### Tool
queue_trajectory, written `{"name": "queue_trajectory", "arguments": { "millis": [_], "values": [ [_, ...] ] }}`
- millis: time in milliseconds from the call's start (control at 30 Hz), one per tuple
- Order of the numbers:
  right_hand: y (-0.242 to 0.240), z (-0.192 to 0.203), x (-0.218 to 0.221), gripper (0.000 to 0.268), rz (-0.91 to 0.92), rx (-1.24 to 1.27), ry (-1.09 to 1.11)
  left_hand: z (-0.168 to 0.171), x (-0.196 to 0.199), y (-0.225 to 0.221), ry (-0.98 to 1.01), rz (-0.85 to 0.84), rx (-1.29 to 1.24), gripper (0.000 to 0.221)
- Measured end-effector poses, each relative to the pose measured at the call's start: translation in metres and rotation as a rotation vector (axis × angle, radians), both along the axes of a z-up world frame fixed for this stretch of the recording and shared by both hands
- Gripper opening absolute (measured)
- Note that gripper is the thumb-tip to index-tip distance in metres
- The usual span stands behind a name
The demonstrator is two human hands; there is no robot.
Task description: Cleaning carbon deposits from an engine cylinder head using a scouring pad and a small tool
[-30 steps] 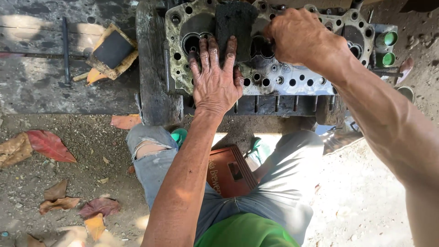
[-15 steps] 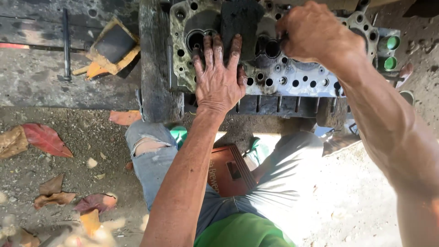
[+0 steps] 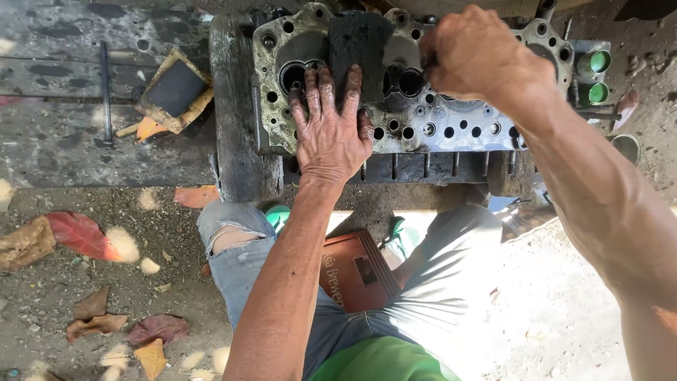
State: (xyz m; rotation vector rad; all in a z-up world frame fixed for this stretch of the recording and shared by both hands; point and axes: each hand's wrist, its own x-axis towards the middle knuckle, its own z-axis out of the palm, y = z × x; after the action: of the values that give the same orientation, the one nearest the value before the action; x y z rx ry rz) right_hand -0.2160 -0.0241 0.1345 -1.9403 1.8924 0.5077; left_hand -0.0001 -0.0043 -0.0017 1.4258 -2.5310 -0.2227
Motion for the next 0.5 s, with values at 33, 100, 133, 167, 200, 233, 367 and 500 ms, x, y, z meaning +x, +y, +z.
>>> {"name": "queue_trajectory", "arguments": {
  "millis": [33, 100, 133, 167, 200, 233, 367, 500],
  "values": [
    [-0.001, 0.003, 0.005, 0.023, -0.019, -0.014, -0.018, -0.001, 0.000, -0.001, -0.006, 0.000, 0.020, 0.078],
    [-0.001, 0.013, 0.013, 0.021, -0.048, -0.027, -0.035, 0.001, 0.000, 0.002, -0.010, -0.009, 0.041, 0.079],
    [0.000, 0.019, 0.015, 0.023, -0.038, -0.037, -0.035, 0.005, -0.001, 0.002, 0.001, -0.002, 0.010, 0.077],
    [0.001, 0.025, 0.017, 0.026, -0.028, -0.046, -0.036, 0.009, -0.001, 0.003, 0.012, 0.006, -0.020, 0.076],
    [0.002, 0.014, 0.008, 0.026, -0.031, -0.057, -0.038, 0.009, -0.002, 0.003, 0.010, 0.003, -0.031, 0.076],
    [0.002, 0.002, -0.001, 0.020, 0.012, -0.078, -0.077, 0.010, -0.002, 0.003, 0.007, 0.004, -0.028, 0.077],
    [0.016, -0.033, -0.002, 0.027, -0.020, -0.157, -0.168, 0.005, -0.002, 0.003, -0.035, 0.013, 0.013, 0.080],
    [0.035, 0.024, -0.011, 0.024, -0.160, 0.035, -0.034, 0.004, -0.001, 0.005, -0.026, 0.005, -0.033, 0.078]
  ]
}}
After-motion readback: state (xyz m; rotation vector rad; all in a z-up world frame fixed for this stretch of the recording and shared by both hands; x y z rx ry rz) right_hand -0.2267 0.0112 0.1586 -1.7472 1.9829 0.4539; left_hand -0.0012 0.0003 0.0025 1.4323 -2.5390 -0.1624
